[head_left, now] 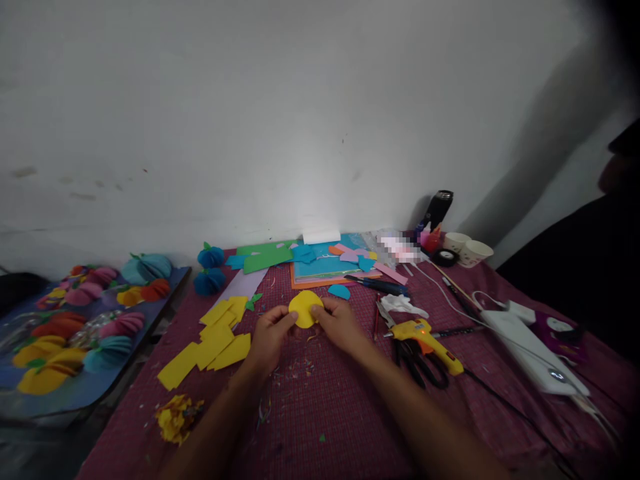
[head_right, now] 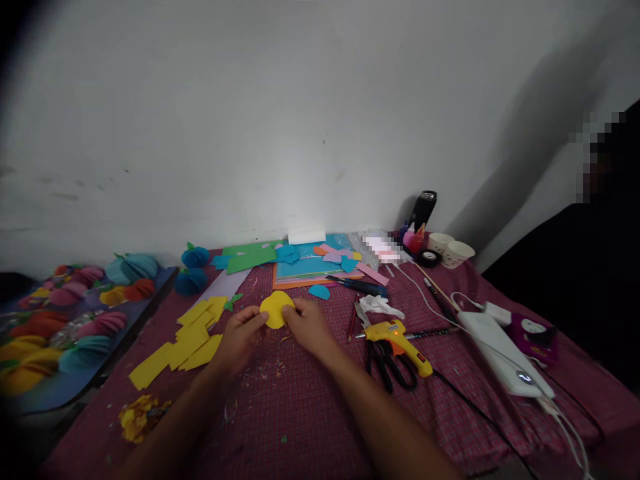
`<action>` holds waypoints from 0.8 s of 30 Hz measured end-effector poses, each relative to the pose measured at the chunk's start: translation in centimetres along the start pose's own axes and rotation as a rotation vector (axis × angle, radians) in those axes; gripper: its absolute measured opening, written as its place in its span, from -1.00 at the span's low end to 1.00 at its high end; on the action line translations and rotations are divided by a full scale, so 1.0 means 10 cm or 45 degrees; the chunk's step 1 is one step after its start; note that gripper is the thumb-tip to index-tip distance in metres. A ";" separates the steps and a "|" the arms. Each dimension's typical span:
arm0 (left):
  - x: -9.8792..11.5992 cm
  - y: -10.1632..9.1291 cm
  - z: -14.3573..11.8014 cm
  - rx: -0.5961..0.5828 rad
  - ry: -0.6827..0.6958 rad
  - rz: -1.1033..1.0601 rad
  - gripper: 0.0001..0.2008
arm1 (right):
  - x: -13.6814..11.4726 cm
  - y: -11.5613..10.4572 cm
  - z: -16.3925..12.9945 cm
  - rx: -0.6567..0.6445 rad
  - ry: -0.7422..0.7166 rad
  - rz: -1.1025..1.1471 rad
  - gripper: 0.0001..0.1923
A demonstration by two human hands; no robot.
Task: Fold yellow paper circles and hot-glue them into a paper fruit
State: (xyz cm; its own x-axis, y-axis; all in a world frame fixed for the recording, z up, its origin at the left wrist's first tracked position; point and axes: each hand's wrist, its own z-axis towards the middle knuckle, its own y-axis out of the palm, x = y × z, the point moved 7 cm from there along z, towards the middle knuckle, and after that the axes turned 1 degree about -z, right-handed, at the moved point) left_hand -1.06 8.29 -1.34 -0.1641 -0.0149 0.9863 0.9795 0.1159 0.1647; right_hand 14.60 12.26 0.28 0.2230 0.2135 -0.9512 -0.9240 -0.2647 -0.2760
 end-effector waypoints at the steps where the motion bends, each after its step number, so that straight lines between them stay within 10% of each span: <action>1: 0.00 0.00 0.00 0.013 -0.005 0.014 -0.71 | 0.02 0.01 0.00 -0.016 0.021 0.038 -0.73; 24: -0.05 -0.02 0.04 0.046 -0.026 -0.006 -0.70 | 0.02 0.00 0.03 -0.060 0.114 0.325 -0.77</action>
State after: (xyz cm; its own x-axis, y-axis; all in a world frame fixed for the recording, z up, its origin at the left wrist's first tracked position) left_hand -1.23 8.64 -1.83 -0.1712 0.0045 0.9852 0.9740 0.1517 0.1685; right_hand 14.55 12.55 0.11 0.0131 0.0504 -0.9986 -0.9388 -0.3433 -0.0297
